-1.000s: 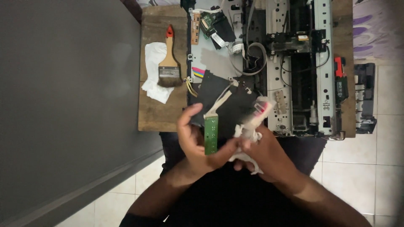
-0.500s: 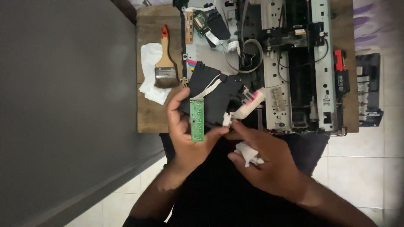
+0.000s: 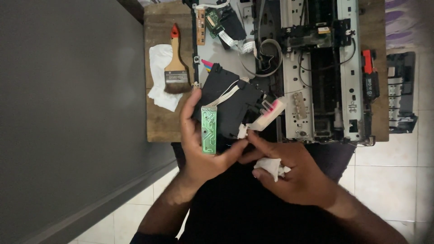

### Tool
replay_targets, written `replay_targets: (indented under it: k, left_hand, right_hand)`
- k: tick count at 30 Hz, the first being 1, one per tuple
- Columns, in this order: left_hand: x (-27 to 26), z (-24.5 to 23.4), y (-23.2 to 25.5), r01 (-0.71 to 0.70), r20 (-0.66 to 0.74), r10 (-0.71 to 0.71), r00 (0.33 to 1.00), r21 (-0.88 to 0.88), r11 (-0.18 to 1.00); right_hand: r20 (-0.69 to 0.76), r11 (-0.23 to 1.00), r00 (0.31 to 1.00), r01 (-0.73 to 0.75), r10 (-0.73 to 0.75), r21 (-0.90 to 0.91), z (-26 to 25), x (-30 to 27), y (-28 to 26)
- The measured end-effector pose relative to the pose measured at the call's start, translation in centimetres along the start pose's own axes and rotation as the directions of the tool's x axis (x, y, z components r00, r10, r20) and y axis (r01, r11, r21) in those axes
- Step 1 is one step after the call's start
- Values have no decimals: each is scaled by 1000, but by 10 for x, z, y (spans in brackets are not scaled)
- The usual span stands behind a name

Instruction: The person holds a small green circuit board attached to a black housing and uses a screwdriver to tighten screws on the component. The workspace contains a disassembled electronic device, a paintbrush, and other tools.

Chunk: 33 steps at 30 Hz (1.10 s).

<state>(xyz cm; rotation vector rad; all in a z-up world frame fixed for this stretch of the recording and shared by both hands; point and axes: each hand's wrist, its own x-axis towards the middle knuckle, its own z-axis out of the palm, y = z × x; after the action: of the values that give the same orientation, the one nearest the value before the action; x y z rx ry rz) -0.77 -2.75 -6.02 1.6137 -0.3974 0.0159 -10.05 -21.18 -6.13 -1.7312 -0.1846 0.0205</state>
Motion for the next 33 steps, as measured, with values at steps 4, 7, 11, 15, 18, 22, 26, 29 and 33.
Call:
replay_targets:
  k: [4,7,11,15,18,22,26,29,33]
  left_hand:
    - [-2,-5,-4,-55,13,55,998,-25,998]
    - [-7,-8,-9,-66,-1,66,998,22,998]
    - [-5,-6,-6,-80,-8,81,997,19,997]
    - [-6,-4,-5,-42,-32,42,999,-11,999]
    - [-7,-5,-8,-107,-31,109,994,65,992]
    - [-8,-6,-10,-109,-57,115,992,97,989]
    - [-23,-9,-22,-106,-103,127,986,194,975]
    - [-33,-6,-21,-99,-59,114,992,220,971]
    - [-34,-7,-33,-243,-62,268,962,264,933]
  right_hand:
    - [97,1000,995,-11,12,-4,1,0,0]
    - [181,992,977,-119,109,42,1,1,-3]
    - [231,987,964,-150,135,50,-2,4,-8]
    - [212,993,975,-88,71,75,0,5,-8]
    - [234,992,969,-97,77,76,-1,6,-10]
    - [244,995,968,-72,53,69,-2,9,-12]
    - [297,990,947,-94,120,-101,-11,8,-18]
    - [304,952,904,-269,302,-147,-33,-2,-27]
    - [303,971,923,-217,238,-101,-79,-31,-13]
